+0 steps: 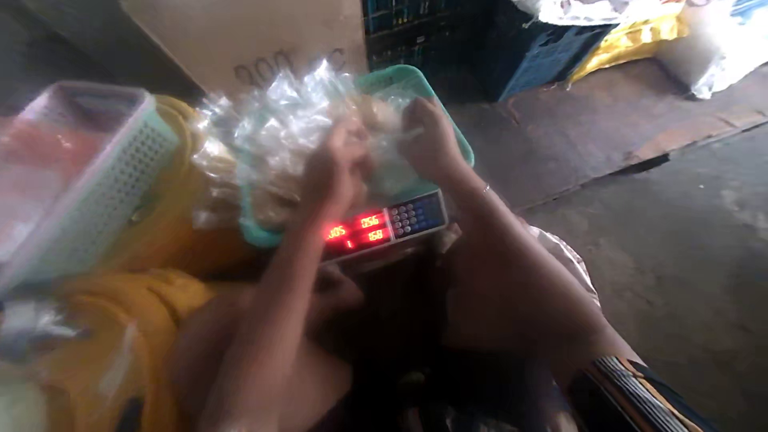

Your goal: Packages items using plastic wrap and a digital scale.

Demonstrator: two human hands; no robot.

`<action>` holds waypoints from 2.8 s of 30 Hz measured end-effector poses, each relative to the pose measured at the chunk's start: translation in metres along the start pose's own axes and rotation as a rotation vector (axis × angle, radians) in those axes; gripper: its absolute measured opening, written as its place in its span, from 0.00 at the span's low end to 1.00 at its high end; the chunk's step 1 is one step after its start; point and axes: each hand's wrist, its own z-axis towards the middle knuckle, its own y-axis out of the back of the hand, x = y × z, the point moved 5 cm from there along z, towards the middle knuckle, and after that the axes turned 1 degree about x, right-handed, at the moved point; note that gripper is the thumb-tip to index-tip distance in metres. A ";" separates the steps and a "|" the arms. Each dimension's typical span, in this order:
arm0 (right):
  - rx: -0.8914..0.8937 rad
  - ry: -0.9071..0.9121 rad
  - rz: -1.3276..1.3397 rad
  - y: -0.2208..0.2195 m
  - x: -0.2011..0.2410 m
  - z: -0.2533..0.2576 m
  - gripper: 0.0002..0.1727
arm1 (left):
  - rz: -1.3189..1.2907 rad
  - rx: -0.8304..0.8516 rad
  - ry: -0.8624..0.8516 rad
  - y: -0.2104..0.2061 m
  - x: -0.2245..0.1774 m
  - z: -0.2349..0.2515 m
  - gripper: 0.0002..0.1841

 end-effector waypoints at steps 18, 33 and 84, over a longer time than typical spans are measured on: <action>-0.097 -0.208 -0.013 0.148 -0.125 -0.165 0.10 | 0.067 0.247 0.202 -0.010 0.093 -0.038 0.23; 0.564 -1.432 -0.267 0.003 -0.329 -0.428 0.22 | 0.082 0.471 0.074 -0.024 0.052 -0.027 0.22; -0.566 -1.158 -0.195 0.083 -0.283 -0.444 0.19 | 0.048 0.097 0.272 -0.017 -0.005 -0.017 0.15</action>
